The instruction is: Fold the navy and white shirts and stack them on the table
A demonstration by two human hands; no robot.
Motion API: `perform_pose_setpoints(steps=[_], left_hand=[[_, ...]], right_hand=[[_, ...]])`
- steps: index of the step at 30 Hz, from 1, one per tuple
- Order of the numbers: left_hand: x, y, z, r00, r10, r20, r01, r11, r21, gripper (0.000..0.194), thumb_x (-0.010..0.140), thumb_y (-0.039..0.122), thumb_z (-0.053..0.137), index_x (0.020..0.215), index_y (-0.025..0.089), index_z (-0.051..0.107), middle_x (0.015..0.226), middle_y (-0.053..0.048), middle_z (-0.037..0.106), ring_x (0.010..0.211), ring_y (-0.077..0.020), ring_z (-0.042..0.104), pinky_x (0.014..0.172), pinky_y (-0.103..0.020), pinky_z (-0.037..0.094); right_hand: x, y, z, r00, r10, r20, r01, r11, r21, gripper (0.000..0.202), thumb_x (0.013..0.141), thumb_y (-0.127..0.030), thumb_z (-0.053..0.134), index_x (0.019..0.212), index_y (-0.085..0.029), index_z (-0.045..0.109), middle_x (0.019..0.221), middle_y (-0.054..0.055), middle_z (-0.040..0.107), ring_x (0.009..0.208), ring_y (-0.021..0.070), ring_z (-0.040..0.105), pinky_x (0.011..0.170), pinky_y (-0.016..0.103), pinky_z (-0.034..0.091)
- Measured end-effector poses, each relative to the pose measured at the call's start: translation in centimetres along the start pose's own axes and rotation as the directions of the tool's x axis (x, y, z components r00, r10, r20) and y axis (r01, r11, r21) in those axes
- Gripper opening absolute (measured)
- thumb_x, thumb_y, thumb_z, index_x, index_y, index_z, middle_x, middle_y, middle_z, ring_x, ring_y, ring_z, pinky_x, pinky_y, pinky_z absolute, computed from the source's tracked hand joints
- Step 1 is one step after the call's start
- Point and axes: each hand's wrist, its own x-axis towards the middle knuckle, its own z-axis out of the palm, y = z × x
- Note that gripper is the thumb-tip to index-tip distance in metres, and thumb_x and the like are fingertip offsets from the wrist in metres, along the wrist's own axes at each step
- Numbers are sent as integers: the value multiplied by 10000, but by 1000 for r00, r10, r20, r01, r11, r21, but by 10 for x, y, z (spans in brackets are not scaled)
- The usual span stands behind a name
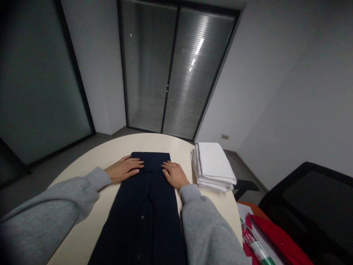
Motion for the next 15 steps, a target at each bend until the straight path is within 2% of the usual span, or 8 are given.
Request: perform_pose_setpoints(steps=[4, 6, 8, 11, 15], left_hand=[[10, 10, -14, 994, -10, -112, 10, 1000, -4, 485, 1100, 534, 355, 1219, 288, 755, 1418, -32, 692, 1402, -238, 538, 1266, -510, 209], [23, 20, -14, 986, -7, -169, 10, 1000, 16, 484, 1095, 542, 359, 1285, 287, 724, 1474, -42, 651, 1428, -244, 511, 1264, -504, 221], [41, 31, -6, 983, 11, -182, 0, 998, 58, 533, 1046, 603, 449, 1448, 295, 614, 1571, -62, 560, 1492, -278, 436, 1274, -529, 185], [66, 43, 17, 989, 76, -124, -59, 989, 133, 736, 959, 663, 572, 1587, 297, 455, 1668, -79, 425, 1573, -326, 291, 1288, -574, 73], [81, 41, 37, 990, 110, -93, -92, 981, 173, 581, 1051, 533, 468, 1585, 305, 459, 1673, -66, 418, 1580, -304, 288, 1284, -577, 72]], right_hand=[[0, -2, -2, 1000, -16, -2, 16, 1000, -16, 394, 1040, -350, 517, 1380, -229, 678, 1470, 75, 647, 1433, 234, 530, 1215, 452, 364], [-1, -2, -3, 1000, -23, 2, 23, 1000, -20, 399, 1038, -345, 519, 1381, -217, 678, 1467, 82, 648, 1431, 241, 534, 1215, 451, 375], [-1, -3, -3, 1000, -26, 1, 26, 999, -23, 402, 1038, -337, 515, 1379, -205, 680, 1482, 93, 634, 1446, 246, 519, 1223, 448, 372], [-3, -3, -3, 1000, -15, -25, 14, 999, -32, 418, 1030, -336, 524, 1394, -190, 671, 1580, 115, 531, 1514, 260, 428, 1253, 458, 333], [-5, -3, -2, 999, 4, -49, -6, 999, -40, 534, 992, -355, 588, 1500, -193, 569, 1686, 123, 367, 1564, 283, 331, 1270, 488, 297]])
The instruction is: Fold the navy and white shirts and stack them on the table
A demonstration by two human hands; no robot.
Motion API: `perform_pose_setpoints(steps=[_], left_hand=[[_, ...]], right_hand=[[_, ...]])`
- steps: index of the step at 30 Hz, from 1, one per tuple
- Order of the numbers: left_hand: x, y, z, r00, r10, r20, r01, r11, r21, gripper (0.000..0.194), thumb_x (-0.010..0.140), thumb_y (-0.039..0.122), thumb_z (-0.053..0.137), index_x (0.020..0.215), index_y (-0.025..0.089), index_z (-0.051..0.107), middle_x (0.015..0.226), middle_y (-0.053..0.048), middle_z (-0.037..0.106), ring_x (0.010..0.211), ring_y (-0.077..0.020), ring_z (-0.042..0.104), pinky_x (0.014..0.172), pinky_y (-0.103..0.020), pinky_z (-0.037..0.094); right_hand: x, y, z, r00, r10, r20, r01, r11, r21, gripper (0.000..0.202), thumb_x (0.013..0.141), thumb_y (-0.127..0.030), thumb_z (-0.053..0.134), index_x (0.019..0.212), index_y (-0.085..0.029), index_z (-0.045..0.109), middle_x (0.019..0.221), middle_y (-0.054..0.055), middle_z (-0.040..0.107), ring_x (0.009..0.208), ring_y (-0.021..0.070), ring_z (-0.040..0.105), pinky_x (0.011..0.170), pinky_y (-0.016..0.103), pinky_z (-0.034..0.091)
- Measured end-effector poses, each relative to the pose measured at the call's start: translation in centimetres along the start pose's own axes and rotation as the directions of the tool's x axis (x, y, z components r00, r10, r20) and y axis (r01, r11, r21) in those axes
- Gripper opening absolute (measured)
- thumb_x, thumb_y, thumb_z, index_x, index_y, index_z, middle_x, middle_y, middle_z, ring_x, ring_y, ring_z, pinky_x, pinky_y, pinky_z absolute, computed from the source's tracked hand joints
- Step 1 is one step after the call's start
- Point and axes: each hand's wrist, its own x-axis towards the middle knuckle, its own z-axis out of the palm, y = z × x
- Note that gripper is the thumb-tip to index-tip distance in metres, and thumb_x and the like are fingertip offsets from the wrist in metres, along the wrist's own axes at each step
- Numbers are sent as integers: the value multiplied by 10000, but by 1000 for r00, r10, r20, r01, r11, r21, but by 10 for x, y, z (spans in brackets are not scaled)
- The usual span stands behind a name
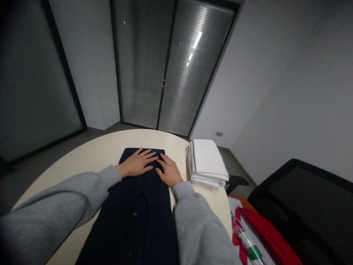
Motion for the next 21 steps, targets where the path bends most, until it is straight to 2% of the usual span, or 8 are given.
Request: perform_pose_setpoints(steps=[3, 7, 11, 16, 21], left_hand=[[2, -10, 2, 1000, -29, -11, 29, 1000, 10, 569, 1061, 475, 473, 1603, 309, 428, 1687, -65, 392, 1593, -305, 253, 1279, -589, 93], [8, -22, 1, 995, -88, 51, 89, 996, -16, 589, 1067, 496, 458, 1623, 316, 393, 1704, -64, 353, 1597, -329, 234, 1267, -611, 115], [10, -24, 4, 989, -87, 119, 96, 992, -79, 642, 1063, 580, 413, 1637, 297, 369, 1718, -65, 314, 1605, -336, 205, 1269, -613, 114], [9, -22, 4, 980, -92, 179, 111, 988, -103, 729, 1025, 726, 340, 1621, 311, 407, 1717, -66, 311, 1612, -345, 172, 1271, -613, 75], [3, -25, 0, 978, -54, 202, 81, 989, -126, 791, 991, 787, 345, 1631, 324, 381, 1729, -82, 275, 1618, -355, 137, 1274, -602, 49]], right_hand=[[0, -1, 0, 1000, 3, 26, -3, 1000, 1, 629, 965, -378, 627, 1555, -204, 497, 1706, 120, 324, 1577, 303, 297, 1271, 520, 278], [1, -3, -1, 997, 27, 73, -27, 1000, -7, 680, 970, -404, 618, 1590, -192, 437, 1717, 122, 290, 1598, 305, 239, 1280, 547, 225], [2, -5, -2, 993, 55, 109, -52, 998, -24, 691, 984, -419, 593, 1606, -185, 404, 1719, 125, 279, 1604, 286, 222, 1287, 532, 196], [2, -8, -5, 984, 69, 162, -64, 997, -38, 612, 1018, -459, 536, 1562, -184, 481, 1657, 124, 414, 1578, 276, 301, 1291, 522, 175], [1, -10, -7, 977, 105, 187, -96, 994, -60, 612, 1040, -483, 490, 1584, -206, 442, 1670, 108, 391, 1571, 271, 318, 1286, 564, 155]])
